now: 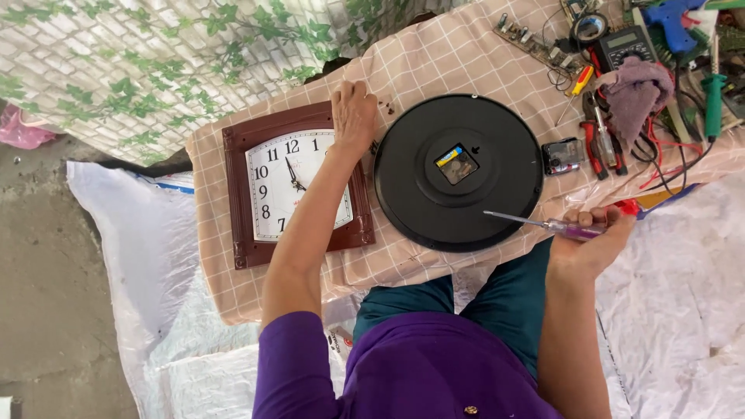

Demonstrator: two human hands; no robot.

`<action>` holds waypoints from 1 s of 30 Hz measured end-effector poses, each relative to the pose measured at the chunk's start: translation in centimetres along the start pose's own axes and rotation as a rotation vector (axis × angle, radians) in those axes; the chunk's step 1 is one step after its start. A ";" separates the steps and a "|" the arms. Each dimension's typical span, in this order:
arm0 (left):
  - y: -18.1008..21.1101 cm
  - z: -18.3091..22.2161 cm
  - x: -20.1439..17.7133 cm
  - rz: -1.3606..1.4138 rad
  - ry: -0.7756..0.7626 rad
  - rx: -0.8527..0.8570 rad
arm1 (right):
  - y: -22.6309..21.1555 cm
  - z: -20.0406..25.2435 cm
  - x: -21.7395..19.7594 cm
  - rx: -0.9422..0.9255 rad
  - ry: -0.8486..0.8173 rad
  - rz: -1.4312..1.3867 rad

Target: Reassembling a wall clock by installing the movement mechanism and securing the frame using a screwdriver.

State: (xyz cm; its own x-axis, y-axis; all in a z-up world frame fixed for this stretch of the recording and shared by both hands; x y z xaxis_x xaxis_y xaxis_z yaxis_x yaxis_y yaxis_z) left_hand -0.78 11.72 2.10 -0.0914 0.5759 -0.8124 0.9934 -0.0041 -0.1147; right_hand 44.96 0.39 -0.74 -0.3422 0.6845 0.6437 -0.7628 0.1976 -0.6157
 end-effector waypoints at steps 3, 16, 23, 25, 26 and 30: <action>-0.2 -0.2 1.6 -0.046 -0.117 -0.033 | 1.0 -1.6 -2.0 0.037 0.061 -0.039; 5.1 2.5 -4.4 0.308 -0.136 -0.218 | -0.2 1.3 0.0 0.081 0.180 -0.037; 17.2 4.7 -14.0 0.949 -0.138 0.011 | -2.7 4.7 6.3 -0.177 -0.195 0.027; 19.5 4.3 -16.3 1.113 -0.159 0.138 | -3.4 7.6 8.8 -0.262 -0.208 0.067; 20.4 4.1 -16.6 1.078 -0.235 0.162 | -3.9 9.5 10.9 -0.399 -0.397 0.108; 21.2 0.8 -19.6 1.317 -0.272 0.304 | -4.7 14.1 16.5 -0.698 -0.872 0.191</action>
State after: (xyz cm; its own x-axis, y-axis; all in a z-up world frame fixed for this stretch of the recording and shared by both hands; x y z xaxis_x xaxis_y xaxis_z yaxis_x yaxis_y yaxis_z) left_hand 21.97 -0.28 15.15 0.8500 -0.1690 -0.4989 0.3054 -0.6135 0.7282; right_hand 35.13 0.82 19.17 -0.8942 0.0768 0.4411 -0.2777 0.6776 -0.6809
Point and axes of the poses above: each hand's wrist, its own z-axis away from the middle knuckle, its own x-axis out of the palm, y = z × x, the point moved 6 cm from there along -z, towards the middle knuckle, and after that the axes turned 5 degrees about -x, right-handed, at the moved point
